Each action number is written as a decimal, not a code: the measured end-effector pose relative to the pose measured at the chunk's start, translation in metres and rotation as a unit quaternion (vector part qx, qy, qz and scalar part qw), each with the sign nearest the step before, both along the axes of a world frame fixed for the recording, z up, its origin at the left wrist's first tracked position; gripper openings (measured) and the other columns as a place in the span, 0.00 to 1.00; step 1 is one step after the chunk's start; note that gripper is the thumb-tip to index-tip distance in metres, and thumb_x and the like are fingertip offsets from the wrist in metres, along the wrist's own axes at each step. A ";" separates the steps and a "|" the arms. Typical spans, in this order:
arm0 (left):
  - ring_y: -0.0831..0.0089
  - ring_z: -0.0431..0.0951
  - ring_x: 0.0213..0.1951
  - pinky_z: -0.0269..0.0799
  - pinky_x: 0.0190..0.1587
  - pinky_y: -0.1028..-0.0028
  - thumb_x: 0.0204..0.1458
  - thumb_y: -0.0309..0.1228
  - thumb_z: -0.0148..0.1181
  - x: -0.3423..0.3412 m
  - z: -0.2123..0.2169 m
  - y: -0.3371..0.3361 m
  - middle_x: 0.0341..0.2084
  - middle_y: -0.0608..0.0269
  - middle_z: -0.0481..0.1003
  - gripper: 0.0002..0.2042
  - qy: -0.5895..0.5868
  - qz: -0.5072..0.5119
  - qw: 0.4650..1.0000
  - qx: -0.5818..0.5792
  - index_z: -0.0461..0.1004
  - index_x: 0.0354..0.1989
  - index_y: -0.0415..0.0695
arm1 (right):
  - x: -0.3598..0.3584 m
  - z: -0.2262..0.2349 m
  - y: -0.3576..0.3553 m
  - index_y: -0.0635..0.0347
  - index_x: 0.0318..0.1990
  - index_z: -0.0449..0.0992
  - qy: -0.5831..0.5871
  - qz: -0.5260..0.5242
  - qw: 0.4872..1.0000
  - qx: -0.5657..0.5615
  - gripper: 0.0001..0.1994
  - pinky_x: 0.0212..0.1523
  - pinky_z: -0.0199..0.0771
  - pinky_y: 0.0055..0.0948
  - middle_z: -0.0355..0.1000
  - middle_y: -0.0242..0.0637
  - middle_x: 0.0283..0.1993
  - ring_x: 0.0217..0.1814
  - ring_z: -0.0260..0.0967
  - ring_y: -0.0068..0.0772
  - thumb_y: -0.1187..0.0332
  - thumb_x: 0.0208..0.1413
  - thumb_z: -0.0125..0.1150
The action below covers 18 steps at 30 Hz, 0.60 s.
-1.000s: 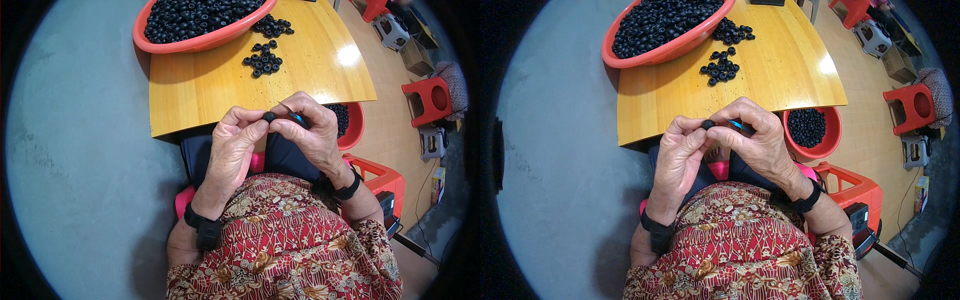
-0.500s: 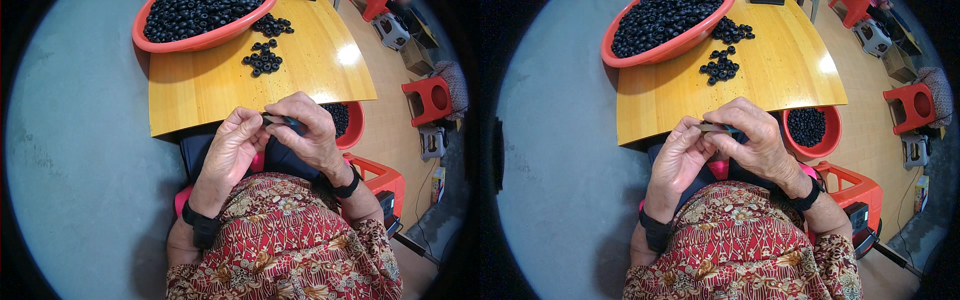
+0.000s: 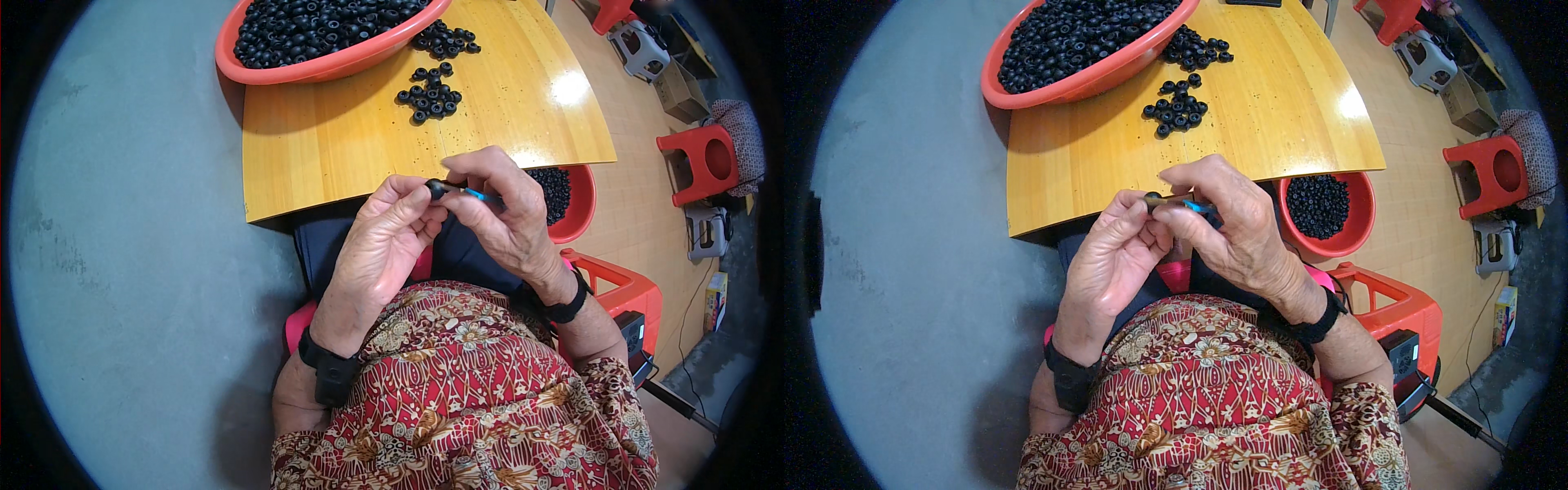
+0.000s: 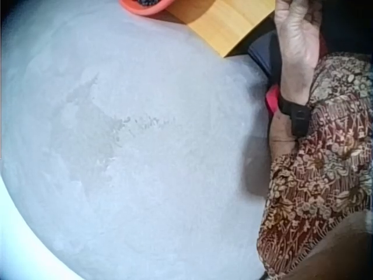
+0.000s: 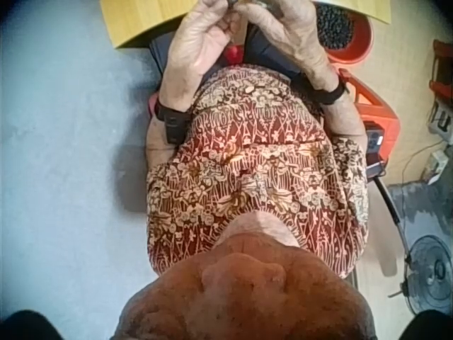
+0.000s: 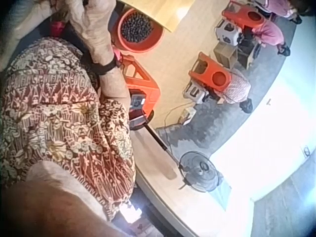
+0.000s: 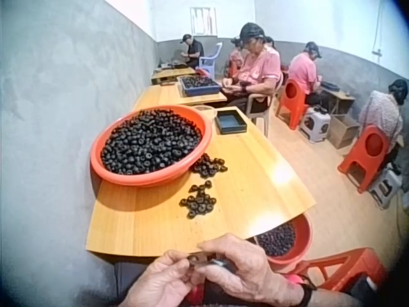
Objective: Trimming excess material from small black circular rubber or plastic parts using a small handheld blade.
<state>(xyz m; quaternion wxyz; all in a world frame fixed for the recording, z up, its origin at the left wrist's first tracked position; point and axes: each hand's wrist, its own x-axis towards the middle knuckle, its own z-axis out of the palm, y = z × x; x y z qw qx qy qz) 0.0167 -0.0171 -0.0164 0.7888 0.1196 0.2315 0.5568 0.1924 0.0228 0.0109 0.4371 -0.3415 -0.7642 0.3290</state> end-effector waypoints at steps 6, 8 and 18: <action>0.73 0.76 0.42 0.71 0.48 0.72 0.59 0.26 0.56 -0.005 0.001 0.000 0.38 0.61 0.78 0.05 -0.051 -0.010 0.999 -0.015 0.73 0.42 0.44 | 0.001 -0.004 -0.001 0.64 0.43 0.69 0.014 -0.045 0.999 0.019 0.11 0.37 0.71 0.30 0.70 0.44 0.40 0.35 0.69 0.37 0.74 0.54 0.62; 0.73 0.77 0.41 0.72 0.47 0.72 0.59 0.25 0.56 -0.005 0.004 0.000 0.38 0.60 0.78 0.05 -0.063 -0.007 0.997 -0.033 0.73 0.42 0.43 | 0.001 -0.004 0.001 0.64 0.41 0.70 0.004 -0.048 0.998 0.033 0.10 0.37 0.71 0.31 0.70 0.44 0.41 0.37 0.70 0.38 0.75 0.53 0.62; 0.72 0.78 0.38 0.74 0.45 0.71 0.58 0.24 0.56 -0.003 0.006 0.000 0.36 0.59 0.78 0.03 -0.107 0.022 0.993 -0.055 0.73 0.40 0.43 | 0.000 -0.003 0.001 0.62 0.38 0.75 -0.015 -0.004 0.991 0.137 0.13 0.36 0.74 0.32 0.72 0.41 0.38 0.38 0.73 0.39 0.77 0.43 0.70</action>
